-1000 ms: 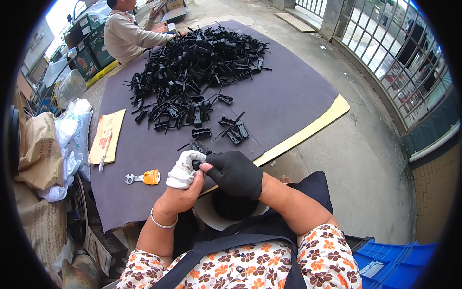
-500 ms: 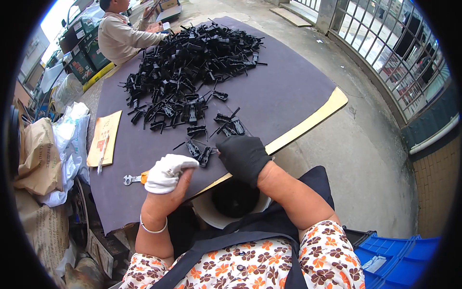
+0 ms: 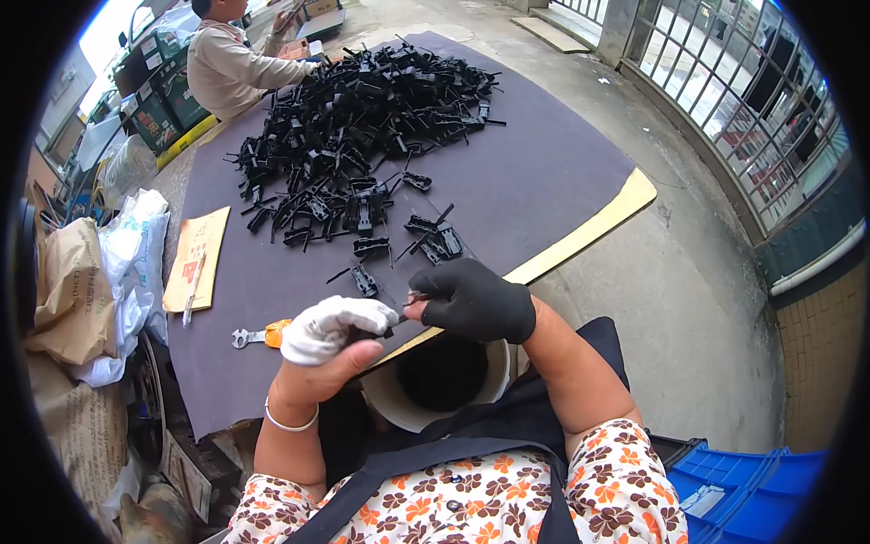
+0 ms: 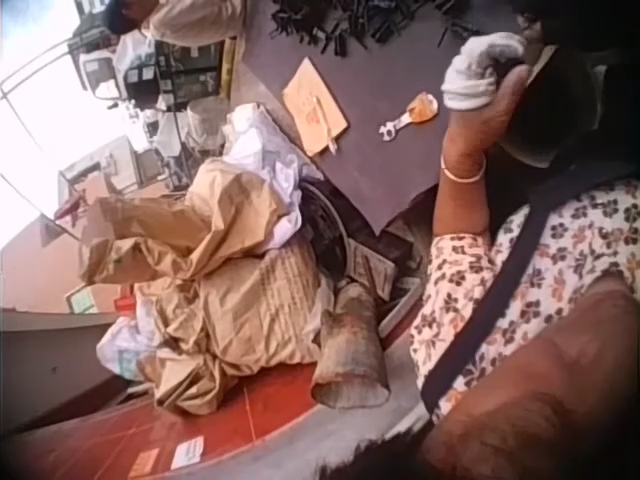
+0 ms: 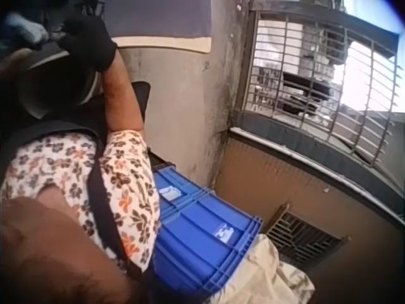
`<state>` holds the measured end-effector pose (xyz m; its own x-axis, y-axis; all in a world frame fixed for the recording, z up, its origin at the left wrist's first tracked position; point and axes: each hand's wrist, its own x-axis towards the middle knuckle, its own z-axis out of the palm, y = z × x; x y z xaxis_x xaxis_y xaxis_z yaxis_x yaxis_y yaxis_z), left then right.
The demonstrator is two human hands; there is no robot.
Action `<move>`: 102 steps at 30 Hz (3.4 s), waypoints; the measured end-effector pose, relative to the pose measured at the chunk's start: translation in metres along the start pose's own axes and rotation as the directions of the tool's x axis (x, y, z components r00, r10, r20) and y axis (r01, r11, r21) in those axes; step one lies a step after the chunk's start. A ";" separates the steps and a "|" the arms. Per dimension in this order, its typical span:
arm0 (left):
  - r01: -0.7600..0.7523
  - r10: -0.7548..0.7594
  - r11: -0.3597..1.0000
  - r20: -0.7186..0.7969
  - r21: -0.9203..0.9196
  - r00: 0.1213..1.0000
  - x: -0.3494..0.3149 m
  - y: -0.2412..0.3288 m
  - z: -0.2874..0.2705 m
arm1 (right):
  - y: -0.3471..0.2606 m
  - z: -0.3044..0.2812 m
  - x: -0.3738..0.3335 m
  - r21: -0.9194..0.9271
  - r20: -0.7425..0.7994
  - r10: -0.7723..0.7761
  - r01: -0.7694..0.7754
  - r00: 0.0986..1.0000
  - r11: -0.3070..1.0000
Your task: Sorting and inspecting small black plastic components on a production table.
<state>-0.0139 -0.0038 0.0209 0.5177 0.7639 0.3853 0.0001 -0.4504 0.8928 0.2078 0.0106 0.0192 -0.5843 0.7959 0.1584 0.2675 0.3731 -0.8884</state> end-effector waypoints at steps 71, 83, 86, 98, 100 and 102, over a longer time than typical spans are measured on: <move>0.261 -0.274 0.961 -0.192 -0.093 0.942 0.004 -0.018 0.019 | 0.016 0.019 0.005 -0.164 -0.324 -0.253 0.210 0.912 0.964; 0.372 -0.398 0.859 -0.003 -0.353 0.917 0.002 -0.013 0.018 | 0.001 0.020 0.007 -0.085 -0.174 -0.045 0.030 0.984 0.996; 0.438 -0.472 0.841 -0.033 -0.318 0.881 -0.001 -0.013 0.019 | 0.003 0.027 0.009 -0.146 -0.147 -0.040 0.019 0.988 0.989; -0.024 0.137 0.926 -0.276 0.377 0.951 -0.005 -0.013 0.046 | 0.002 0.038 0.004 -0.001 -0.223 -0.047 0.048 0.974 0.999; -0.033 0.149 0.916 -0.262 0.401 0.954 -0.002 -0.005 0.043 | 0.002 0.021 0.003 0.063 -0.177 -0.022 0.034 0.984 0.997; 0.073 0.005 0.911 -0.187 0.405 0.982 -0.003 0.003 0.038 | 0.002 0.001 -0.001 -0.435 -0.312 0.044 -0.184 0.949 0.881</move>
<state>0.0167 -0.0249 0.0140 0.3488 0.8347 0.4262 0.3842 -0.5421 0.7474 0.2087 0.0100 0.0165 -0.3034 0.9205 0.2461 0.6767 0.3900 -0.6244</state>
